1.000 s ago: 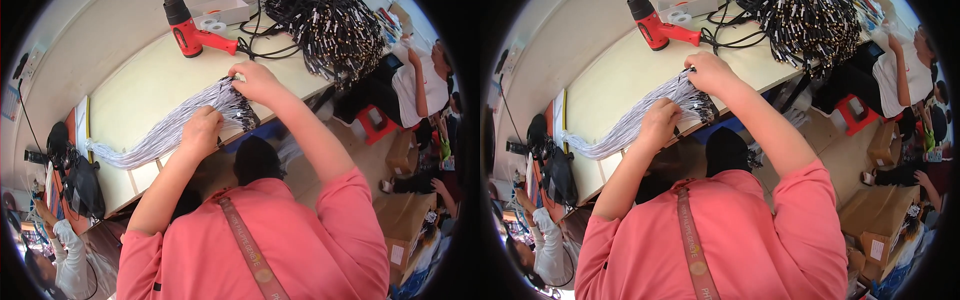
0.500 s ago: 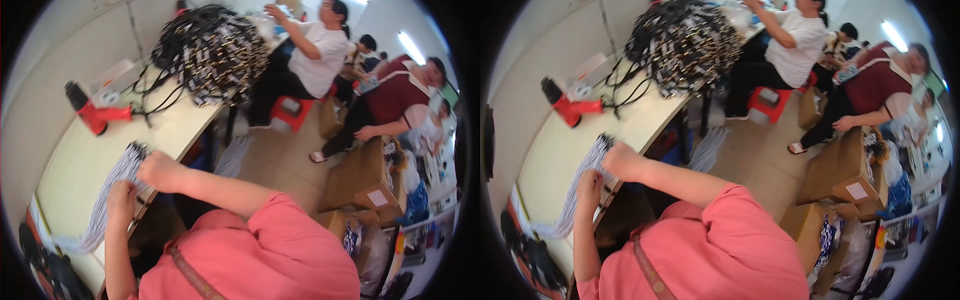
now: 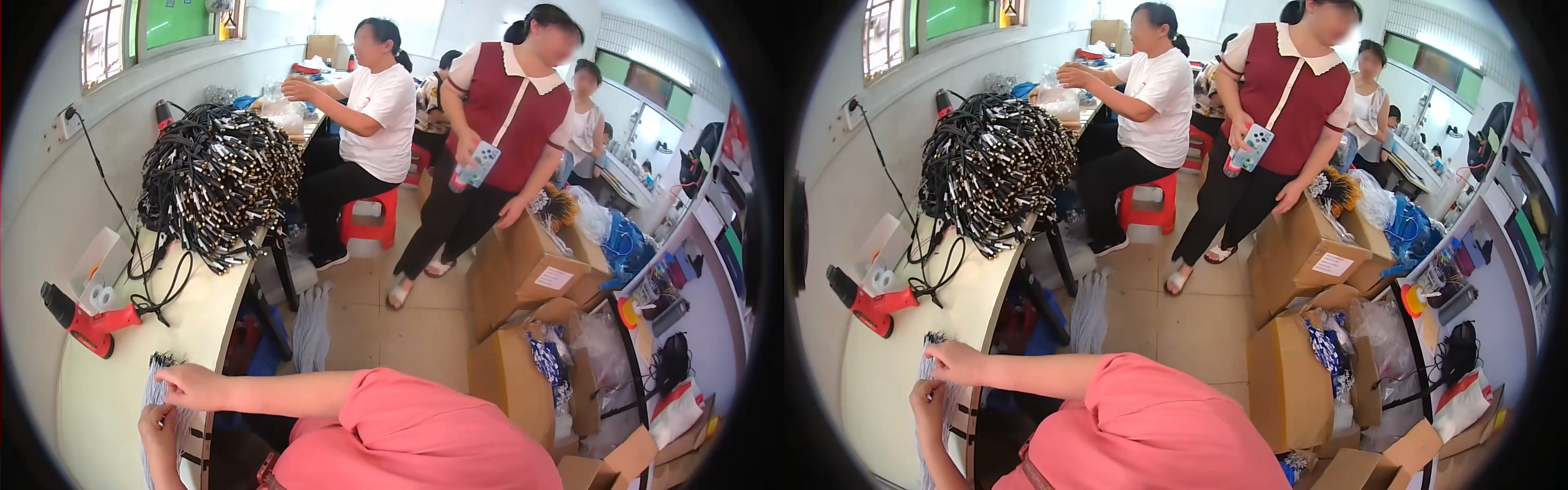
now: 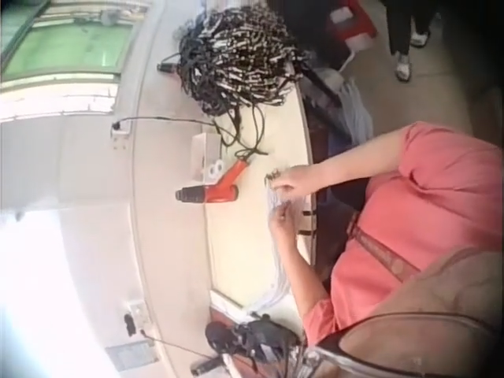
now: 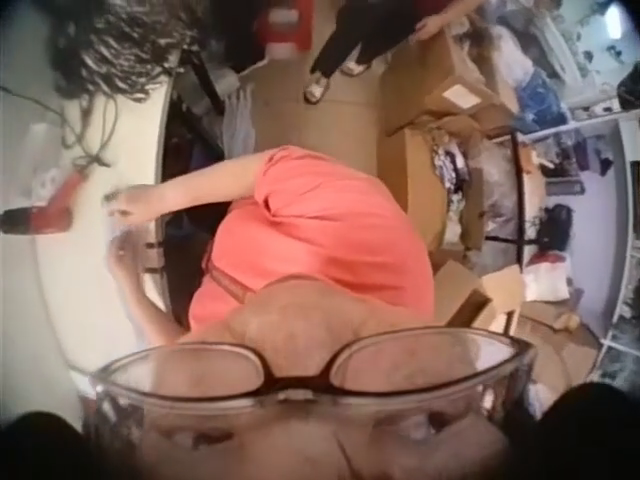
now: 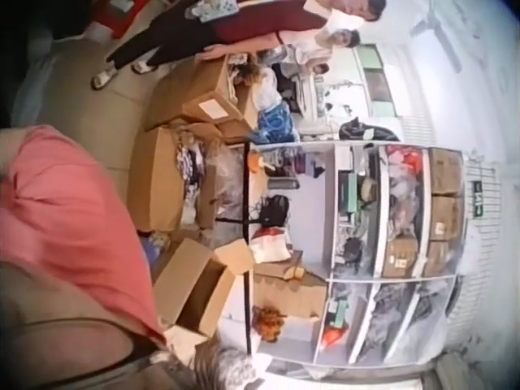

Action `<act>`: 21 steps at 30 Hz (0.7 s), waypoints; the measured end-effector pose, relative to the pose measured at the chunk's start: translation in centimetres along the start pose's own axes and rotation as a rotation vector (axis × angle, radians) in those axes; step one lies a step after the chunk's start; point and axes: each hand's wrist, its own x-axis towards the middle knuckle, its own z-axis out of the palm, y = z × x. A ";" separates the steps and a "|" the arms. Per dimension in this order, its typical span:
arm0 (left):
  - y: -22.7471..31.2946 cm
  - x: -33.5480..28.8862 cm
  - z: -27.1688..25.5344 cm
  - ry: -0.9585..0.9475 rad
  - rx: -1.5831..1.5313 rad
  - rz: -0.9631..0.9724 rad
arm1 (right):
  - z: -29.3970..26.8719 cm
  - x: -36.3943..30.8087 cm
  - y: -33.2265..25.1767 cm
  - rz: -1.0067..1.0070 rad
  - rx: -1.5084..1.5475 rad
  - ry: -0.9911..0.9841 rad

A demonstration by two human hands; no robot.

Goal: The person applies heat to the ends of a bundle of white wires on a workbench using a heat gun.

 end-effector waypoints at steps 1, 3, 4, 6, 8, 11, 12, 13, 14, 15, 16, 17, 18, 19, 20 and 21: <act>-0.2 0.1 -0.1 0.003 -0.001 -0.001 | 0.1 -0.3 -0.6 0.147 0.142 -0.030; -0.1 -0.3 -0.3 0.027 -0.036 -0.061 | 1.7 -0.5 -0.1 0.298 0.317 -0.043; -0.2 -0.3 -0.4 0.039 -0.022 -0.082 | 2.3 -0.3 0.5 0.293 0.335 -0.064; -0.6 -1.0 -0.8 0.033 0.065 -0.080 | 3.8 0.3 0.7 0.292 0.185 -0.107; 0.6 -0.4 -0.7 -0.015 0.146 -0.085 | 4.9 0.6 2.4 0.236 0.230 -0.103; 0.9 0.0 0.1 -0.033 0.119 -0.071 | 3.2 0.1 1.1 0.381 0.335 -0.135; 0.7 0.3 0.2 -0.054 0.124 -0.022 | 3.0 0.1 1.9 0.416 0.235 -0.186; 0.1 -0.1 0.2 -0.017 0.075 0.006 | 2.8 0.3 0.7 0.481 0.269 -0.215; 0.8 -0.2 -0.2 -0.019 0.055 -0.041 | 3.0 0.3 0.3 0.536 0.400 -0.176; 1.1 0.0 -0.3 -0.021 0.044 -0.054 | 3.0 0.4 0.7 0.550 0.400 -0.168; 0.9 -0.6 -1.0 -0.014 0.051 -0.077 | 3.3 0.6 0.8 0.537 0.419 -0.194; 1.0 -0.5 -0.9 -0.020 0.010 -0.151 | 3.5 0.7 0.9 0.553 0.445 -0.180; 1.1 -0.4 -0.8 -0.029 -0.034 -0.221 | 3.6 0.8 1.0 0.571 0.468 -0.161; 1.2 -0.4 -1.1 -0.043 -0.044 -0.261 | 3.4 0.9 0.9 0.579 0.461 -0.160; 1.2 -0.3 -1.4 -0.046 -0.052 -0.259 | 3.3 1.2 0.6 0.632 0.486 -0.168; 1.3 -0.3 -1.5 -0.062 -0.064 -0.326 | 3.1 1.5 0.5 0.686 0.510 -0.175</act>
